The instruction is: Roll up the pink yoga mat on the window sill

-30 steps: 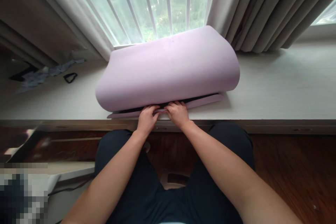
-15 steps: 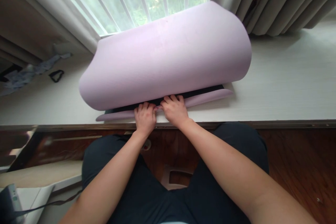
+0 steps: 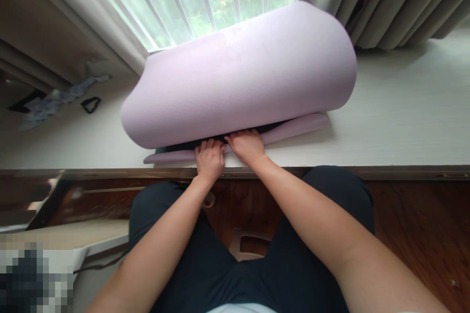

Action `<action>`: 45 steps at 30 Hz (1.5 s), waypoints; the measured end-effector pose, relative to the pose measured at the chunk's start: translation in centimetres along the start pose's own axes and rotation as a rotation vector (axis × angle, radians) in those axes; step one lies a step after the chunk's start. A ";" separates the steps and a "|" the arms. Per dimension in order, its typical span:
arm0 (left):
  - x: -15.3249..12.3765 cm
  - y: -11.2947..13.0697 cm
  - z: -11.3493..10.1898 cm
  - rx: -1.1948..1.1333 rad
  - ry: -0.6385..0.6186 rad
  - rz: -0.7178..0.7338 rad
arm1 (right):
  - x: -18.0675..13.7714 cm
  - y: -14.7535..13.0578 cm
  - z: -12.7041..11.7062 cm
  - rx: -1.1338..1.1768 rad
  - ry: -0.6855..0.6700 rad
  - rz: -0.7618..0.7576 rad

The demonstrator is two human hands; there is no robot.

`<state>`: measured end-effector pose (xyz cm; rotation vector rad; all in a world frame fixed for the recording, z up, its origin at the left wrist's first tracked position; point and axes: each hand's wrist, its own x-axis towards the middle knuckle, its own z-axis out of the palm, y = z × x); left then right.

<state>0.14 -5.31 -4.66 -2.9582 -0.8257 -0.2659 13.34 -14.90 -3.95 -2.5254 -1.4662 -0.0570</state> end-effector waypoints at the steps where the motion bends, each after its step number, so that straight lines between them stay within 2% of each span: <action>1: -0.1 0.1 -0.1 0.007 -0.001 0.000 | 0.0 0.0 -0.2 -0.004 -0.013 0.005; 5: -0.7 0.7 -0.7 0.039 0.006 0.003 | -0.3 -0.1 -0.5 -0.018 -0.053 0.038; 11: -1.6 1.0 -1.0 0.062 0.002 0.020 | -0.7 -0.3 -0.4 -0.019 -0.033 0.097; 22: -0.6 0.7 -0.2 -0.005 0.018 0.008 | -0.1 -0.5 0.3 -0.003 -0.010 0.170; 35: 0.1 1.1 -0.8 -0.003 -0.003 -0.016 | 0.3 -0.8 0.2 0.007 -0.002 0.160; 41: 0.6 1.0 -1.0 -0.016 -0.037 0.021 | 0.5 -0.9 -0.4 0.009 -0.074 0.212; 45: 1.0 1.0 -1.2 -0.028 -0.078 -0.015 | 0.8 -1.0 -0.7 0.005 -0.098 0.266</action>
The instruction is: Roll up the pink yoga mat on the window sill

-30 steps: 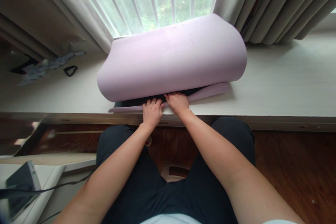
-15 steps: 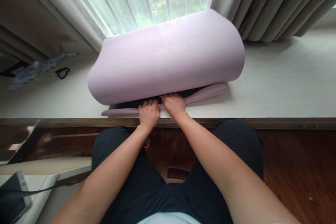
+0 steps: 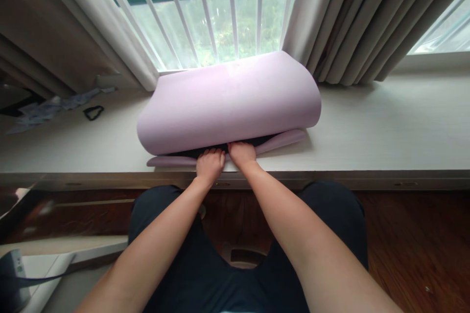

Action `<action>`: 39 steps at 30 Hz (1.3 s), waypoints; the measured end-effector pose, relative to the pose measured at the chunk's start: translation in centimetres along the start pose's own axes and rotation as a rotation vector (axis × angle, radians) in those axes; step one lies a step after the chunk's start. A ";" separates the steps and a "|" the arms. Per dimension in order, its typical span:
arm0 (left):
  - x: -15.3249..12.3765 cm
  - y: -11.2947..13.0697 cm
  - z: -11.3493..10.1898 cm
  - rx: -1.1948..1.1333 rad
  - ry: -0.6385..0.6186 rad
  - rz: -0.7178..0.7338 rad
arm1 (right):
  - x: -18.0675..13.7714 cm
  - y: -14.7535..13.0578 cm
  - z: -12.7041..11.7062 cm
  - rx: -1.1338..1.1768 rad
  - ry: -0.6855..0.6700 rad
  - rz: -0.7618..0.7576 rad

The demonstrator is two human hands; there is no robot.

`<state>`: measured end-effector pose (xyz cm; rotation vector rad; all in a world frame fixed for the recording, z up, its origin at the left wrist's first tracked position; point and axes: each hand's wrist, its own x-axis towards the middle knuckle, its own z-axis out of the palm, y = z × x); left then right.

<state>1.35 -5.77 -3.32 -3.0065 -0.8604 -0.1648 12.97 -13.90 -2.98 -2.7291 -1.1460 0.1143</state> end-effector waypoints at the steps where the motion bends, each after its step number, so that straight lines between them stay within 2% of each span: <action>1: 0.1 0.0 0.0 -0.002 -0.002 -0.011 | 0.0 -0.1 0.0 0.000 -0.004 0.011; 6: 0.5 0.3 0.5 -0.044 -0.007 -0.099 | -0.3 -0.4 0.2 -0.014 -0.002 0.044; 16: 0.8 0.9 0.2 -0.109 0.013 -0.220 | -0.3 -0.6 1.3 -0.100 0.148 0.034; 28: 1.9 2.5 -1.5 -0.050 -0.144 -0.102 | 0.0 -0.8 0.3 -0.102 0.037 0.009; 35: 2.1 2.2 -1.6 -0.074 -0.185 -0.095 | -1.9 -0.2 0.6 -0.143 0.091 -0.225; 39: 2.3 2.1 -1.3 -0.082 -0.190 -0.109 | -2.4 0.0 1.3 -0.139 0.081 -0.210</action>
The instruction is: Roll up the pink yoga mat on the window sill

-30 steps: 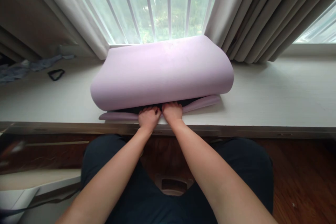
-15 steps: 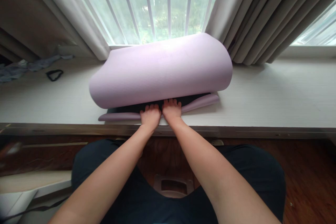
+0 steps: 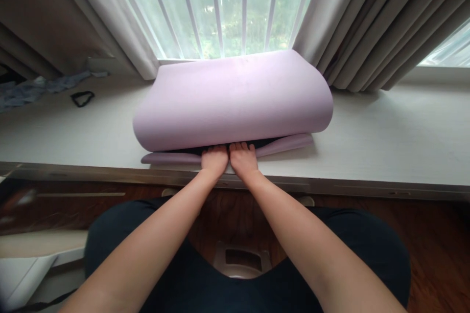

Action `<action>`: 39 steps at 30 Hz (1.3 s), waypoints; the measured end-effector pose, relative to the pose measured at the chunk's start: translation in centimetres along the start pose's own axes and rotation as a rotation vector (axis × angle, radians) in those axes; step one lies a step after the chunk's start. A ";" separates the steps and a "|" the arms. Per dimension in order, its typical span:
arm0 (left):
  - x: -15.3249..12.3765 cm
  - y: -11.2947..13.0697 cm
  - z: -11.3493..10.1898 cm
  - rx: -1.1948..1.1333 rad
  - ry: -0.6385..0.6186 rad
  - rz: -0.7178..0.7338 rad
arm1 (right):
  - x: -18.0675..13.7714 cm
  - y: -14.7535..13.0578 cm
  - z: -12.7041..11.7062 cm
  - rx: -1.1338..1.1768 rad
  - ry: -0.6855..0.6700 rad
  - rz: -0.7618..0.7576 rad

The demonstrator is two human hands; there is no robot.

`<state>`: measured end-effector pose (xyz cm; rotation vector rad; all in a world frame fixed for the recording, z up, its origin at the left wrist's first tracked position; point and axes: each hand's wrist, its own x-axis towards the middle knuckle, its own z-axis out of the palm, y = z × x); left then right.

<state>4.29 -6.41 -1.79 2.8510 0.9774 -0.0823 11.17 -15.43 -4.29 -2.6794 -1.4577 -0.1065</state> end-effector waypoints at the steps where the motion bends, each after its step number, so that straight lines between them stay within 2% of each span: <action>1: 0.1 0.0 0.1 0.000 0.002 -0.011 | 0.1 -0.1 0.1 0.006 -0.012 0.019; 5: -0.3 -0.1 0.7 0.015 0.053 -0.030 | 0.6 -0.4 0.2 0.001 -0.027 0.054; 9: -1.8 -1.6 0.8 0.073 0.162 0.131 | 0.9 -0.3 0.2 0.000 -0.020 0.016; 11: -2.6 -3.1 0.5 0.120 0.208 0.200 | 0.9 -0.3 0.3 0.009 -0.009 0.010; 16: -4.1 -8.4 -1.0 0.194 0.268 0.141 | 1.0 -0.2 0.6 0.026 0.010 0.026; 20: -5.3 -11.1 -0.9 0.186 0.365 0.221 | 0.9 -0.2 0.8 0.027 0.022 0.038; 24: -5.8 -11.4 0.5 0.227 0.430 0.228 | 0.8 -0.3 0.8 0.017 0.017 0.053; 31: -5.0 -11.5 2.5 0.190 0.342 0.144 | 0.7 -0.3 0.9 -0.004 0.025 0.074; 39: -3.2 -12.2 2.0 0.174 0.301 0.210 | 1.0 -0.4 1.0 -0.008 0.025 0.097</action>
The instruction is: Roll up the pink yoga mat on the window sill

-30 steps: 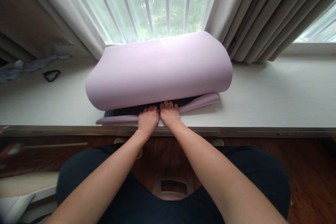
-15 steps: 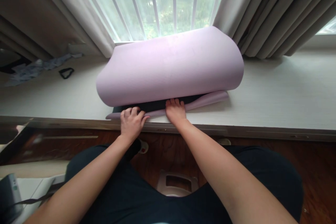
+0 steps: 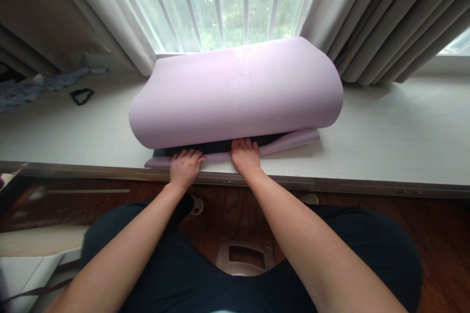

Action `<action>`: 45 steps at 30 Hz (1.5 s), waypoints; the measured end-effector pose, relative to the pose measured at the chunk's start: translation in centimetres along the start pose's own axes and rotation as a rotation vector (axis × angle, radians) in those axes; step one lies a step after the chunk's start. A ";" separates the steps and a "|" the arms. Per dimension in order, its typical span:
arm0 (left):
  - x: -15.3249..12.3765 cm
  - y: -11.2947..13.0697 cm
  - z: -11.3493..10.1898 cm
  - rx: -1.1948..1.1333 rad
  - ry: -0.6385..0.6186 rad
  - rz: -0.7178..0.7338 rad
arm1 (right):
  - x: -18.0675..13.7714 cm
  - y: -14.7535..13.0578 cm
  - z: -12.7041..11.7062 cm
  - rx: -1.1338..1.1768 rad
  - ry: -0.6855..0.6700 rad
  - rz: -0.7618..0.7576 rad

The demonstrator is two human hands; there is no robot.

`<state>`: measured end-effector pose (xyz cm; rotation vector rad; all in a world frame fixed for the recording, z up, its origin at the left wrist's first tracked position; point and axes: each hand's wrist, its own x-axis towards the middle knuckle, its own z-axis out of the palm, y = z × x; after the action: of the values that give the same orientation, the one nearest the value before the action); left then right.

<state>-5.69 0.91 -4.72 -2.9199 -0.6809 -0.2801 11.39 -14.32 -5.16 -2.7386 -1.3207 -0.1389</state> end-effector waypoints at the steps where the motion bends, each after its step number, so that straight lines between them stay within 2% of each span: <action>1: 0.2 0.0 0.0 0.002 -0.003 -0.004 | 0.0 0.0 0.0 -0.001 0.000 0.003; 7: -0.1 0.6 -0.3 0.025 0.018 -0.064 | 0.3 -0.1 0.1 -0.001 -0.005 0.007; 12: -0.3 0.5 -1.2 0.037 -0.041 0.003 | 0.2 0.0 0.2 0.006 0.015 -0.002; 16: -0.1 0.1 -1.0 -0.007 -0.069 0.011 | 0.1 0.1 0.1 0.011 0.008 0.002; 21: -0.6 0.1 0.0 0.016 0.012 -0.065 | -0.2 0.0 -0.1 0.024 0.006 -0.007; 26: -0.5 0.3 0.4 -0.023 0.018 -0.111 | -0.4 -0.1 -0.1 0.045 0.011 0.001; 32: 0.2 0.8 0.8 -0.037 0.058 -0.296 | -0.4 -0.1 -0.4 0.060 0.008 -0.014; 34: 0.0 0.3 0.8 -0.053 0.077 -0.247 | -0.4 -0.1 -0.5 0.061 0.006 -0.010; 38: -1.4 -2.0 -0.3 -0.128 0.105 0.025 | -0.2 -0.1 -0.5 0.062 -0.003 -0.010; 40: -2.3 -3.5 -1.2 -0.180 0.105 0.106 | -0.2 -0.1 -0.5 0.067 -0.006 -0.014; 43: -3.4 -5.2 -2.6 -0.262 0.077 0.100 | -0.2 -0.2 -0.5 0.069 -0.009 -0.008; 45: -3.8 -5.5 -3.1 -0.254 0.024 0.054 | -0.3 -0.2 -0.6 0.066 -0.013 -0.005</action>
<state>-11.99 3.69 -1.99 -3.1625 -0.6020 -0.4233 11.07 -14.51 -4.59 -2.6866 -1.3106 -0.0774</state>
